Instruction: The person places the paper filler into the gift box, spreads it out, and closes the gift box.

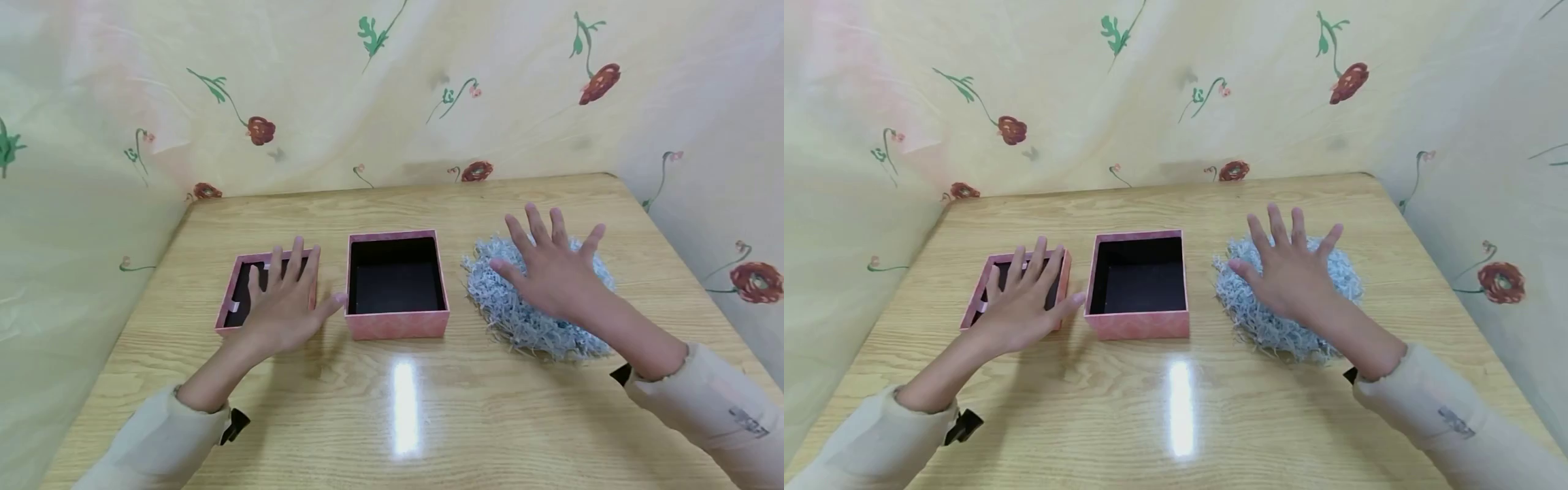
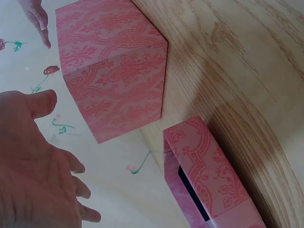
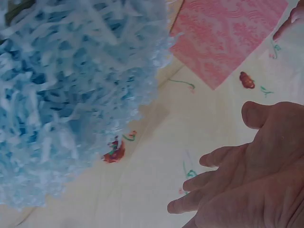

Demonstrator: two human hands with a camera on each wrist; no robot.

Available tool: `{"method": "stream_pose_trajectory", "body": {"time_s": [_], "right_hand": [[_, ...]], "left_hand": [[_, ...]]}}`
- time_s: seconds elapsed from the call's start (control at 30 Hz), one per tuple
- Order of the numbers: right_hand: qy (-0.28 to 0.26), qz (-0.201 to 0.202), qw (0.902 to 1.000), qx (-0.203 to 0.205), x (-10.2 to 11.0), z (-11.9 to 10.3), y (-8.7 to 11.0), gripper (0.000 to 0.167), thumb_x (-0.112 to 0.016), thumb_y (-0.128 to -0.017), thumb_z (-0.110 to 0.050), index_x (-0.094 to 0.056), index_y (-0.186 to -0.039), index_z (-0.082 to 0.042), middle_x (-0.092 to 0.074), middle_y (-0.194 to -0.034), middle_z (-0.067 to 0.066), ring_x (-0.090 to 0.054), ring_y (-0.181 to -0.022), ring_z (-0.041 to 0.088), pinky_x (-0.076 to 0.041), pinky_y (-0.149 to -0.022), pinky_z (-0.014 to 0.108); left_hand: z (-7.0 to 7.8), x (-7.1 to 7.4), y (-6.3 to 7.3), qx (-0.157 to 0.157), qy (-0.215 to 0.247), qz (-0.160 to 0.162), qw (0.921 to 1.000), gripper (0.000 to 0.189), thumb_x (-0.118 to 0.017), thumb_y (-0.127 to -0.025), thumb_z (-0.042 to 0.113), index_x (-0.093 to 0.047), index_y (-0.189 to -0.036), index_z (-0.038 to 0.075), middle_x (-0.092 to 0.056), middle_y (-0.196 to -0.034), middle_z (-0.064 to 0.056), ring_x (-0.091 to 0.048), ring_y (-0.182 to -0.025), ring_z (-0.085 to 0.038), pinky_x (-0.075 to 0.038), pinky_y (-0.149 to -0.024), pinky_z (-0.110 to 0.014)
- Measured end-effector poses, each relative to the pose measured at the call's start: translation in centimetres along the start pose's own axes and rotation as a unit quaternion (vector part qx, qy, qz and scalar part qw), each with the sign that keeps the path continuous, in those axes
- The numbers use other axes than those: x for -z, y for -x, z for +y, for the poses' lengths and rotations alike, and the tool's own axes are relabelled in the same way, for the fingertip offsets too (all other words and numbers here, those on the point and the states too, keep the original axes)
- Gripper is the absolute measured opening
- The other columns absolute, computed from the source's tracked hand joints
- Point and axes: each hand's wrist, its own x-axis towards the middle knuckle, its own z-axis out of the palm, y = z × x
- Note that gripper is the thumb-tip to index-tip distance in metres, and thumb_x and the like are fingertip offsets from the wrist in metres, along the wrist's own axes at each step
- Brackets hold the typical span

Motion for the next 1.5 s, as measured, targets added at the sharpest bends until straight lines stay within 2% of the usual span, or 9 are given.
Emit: {"method": "stream_pose_trajectory", "body": {"time_s": [0.23,0.47,0.73,1.0,1.13,1.5], "right_hand": [[-0.005,-0.015,0.9998,-0.01,-0.3,1.3,-0.3,0.081,-0.024,-0.097,-0.065,0.001,-0.155,-0.014,0.015,-0.157,0.02,0.022,-0.137,0.048,0.03,-0.085,0.073],[-0.011,-0.045,0.9984,-0.032,-0.8,2.9,-0.9,0.085,-0.021,-0.095,-0.067,0.005,-0.154,-0.012,0.021,-0.155,0.022,0.027,-0.135,0.048,0.031,-0.082,0.074],[-0.025,-0.065,0.9965,-0.046,-0.8,4.9,-1.3,0.088,-0.02,-0.095,-0.069,0.008,-0.154,-0.01,0.023,-0.153,0.025,0.027,-0.132,0.052,0.031,-0.08,0.075],[-0.033,-0.094,0.9936,-0.053,-0.6,6.1,-1.7,0.09,-0.023,-0.094,-0.07,0.012,-0.153,-0.01,0.02,-0.152,0.029,0.016,-0.132,0.059,0.034,-0.08,0.072],[-0.039,-0.104,0.9922,-0.056,-0.3,6.8,-1.9,0.09,-0.023,-0.094,-0.07,0.014,-0.152,-0.012,0.018,-0.153,0.028,0.006,-0.133,0.062,0.033,-0.08,0.072],[-0.044,-0.124,0.9894,-0.062,-0.5,7.9,-2.1,0.088,-0.022,-0.094,-0.07,0.019,-0.151,-0.018,0.023,-0.151,0.029,-0.008,-0.124,0.071,0.022,-0.079,0.082]], "left_hand": [[0.2,-0.1,0.0,-0.008,0.008,0.001,0.9999,0.088,-0.033,-0.093,0.069,0.008,-0.154,0.021,0.025,-0.156,-0.003,0.028,-0.14,-0.033,0.015,-0.104,-0.07],[0.3,-0.3,0.1,-0.015,0.019,-0.006,0.9997,0.092,-0.028,-0.089,0.076,0.009,-0.153,0.022,0.025,-0.157,-0.003,0.025,-0.14,-0.036,0.016,-0.104,-0.069],[0.4,-0.5,0.2,-0.022,0.027,-0.009,0.9994,0.089,-0.036,-0.093,0.068,0.007,-0.154,0.021,0.023,-0.157,-0.004,0.025,-0.141,-0.035,0.017,-0.103,-0.068],[0.5,-0.9,0.4,-0.029,0.036,-0.01,0.9989,0.092,-0.033,-0.089,0.074,0.004,-0.155,0.022,0.02,-0.158,-0.006,0.025,-0.141,-0.034,0.017,-0.104,-0.068],[0.8,-1.0,0.4,-0.032,0.048,-0.012,0.9983,0.091,-0.036,-0.09,0.072,0.004,-0.155,0.022,0.02,-0.158,-0.005,0.025,-0.142,-0.033,0.017,-0.104,-0.068],[1.2,-1.6,0.2,-0.029,0.09,0.011,0.9955,0.089,-0.048,-0.091,0.063,-0.002,-0.156,0.024,0.016,-0.16,-0.004,0.015,-0.143,-0.039,0.015,-0.105,-0.066]]}}
